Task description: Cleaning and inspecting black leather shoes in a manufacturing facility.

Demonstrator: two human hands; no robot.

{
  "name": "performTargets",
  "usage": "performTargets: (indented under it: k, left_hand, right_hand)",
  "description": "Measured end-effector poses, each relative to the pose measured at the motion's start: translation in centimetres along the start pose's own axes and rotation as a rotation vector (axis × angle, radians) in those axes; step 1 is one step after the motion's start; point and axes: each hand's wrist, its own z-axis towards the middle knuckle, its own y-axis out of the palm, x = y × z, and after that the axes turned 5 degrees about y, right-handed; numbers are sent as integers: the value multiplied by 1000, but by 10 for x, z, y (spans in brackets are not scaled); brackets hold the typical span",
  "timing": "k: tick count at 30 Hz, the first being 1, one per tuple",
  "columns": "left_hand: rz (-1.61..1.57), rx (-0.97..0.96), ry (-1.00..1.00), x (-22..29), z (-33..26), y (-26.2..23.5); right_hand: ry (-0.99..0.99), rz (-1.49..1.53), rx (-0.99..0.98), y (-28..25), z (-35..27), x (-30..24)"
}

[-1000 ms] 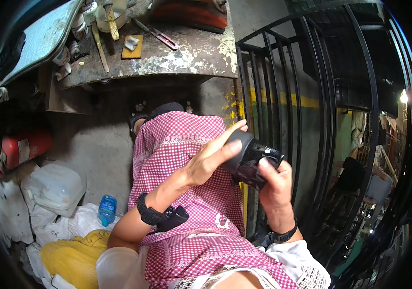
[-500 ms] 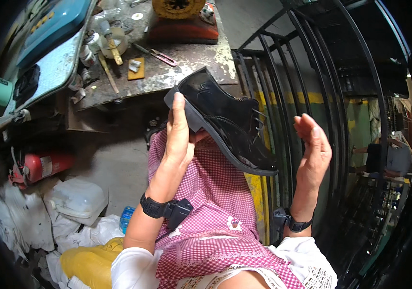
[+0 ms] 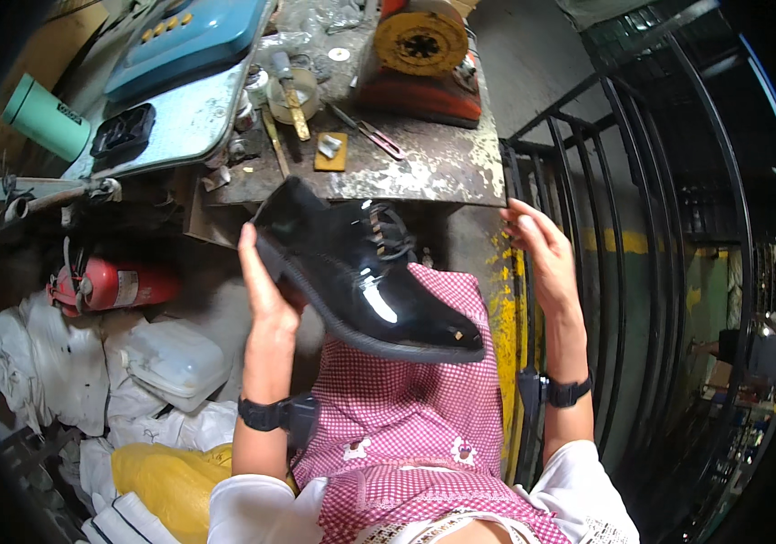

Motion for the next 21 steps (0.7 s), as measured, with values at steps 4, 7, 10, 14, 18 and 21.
performTargets:
  k: [4, 7, 10, 14, 18, 21]
  left_hand:
    - [-21, 21, 73, 37, 5, -58]
    - [-42, 68, 83, 50, -9, -77]
    - [-23, 127, 115, 51, -16, -94]
    - [-51, 136, 110, 44, -11, -107]
    - [14, 90, 87, 40, -3, -85]
    - [248, 148, 52, 39, 2, -79]
  right_hand:
    - [-138, -185, -332, 60, 67, 9]
    - [-186, -319, -448, 116, 114, 16]
    - [-259, -463, -447, 166, 146, 16]
    - [-349, -706, -175, 212, 171, 19]
    - [-247, -565, -272, 207, 194, 25]
    - [-38, -66, -429, 186, 164, 1]
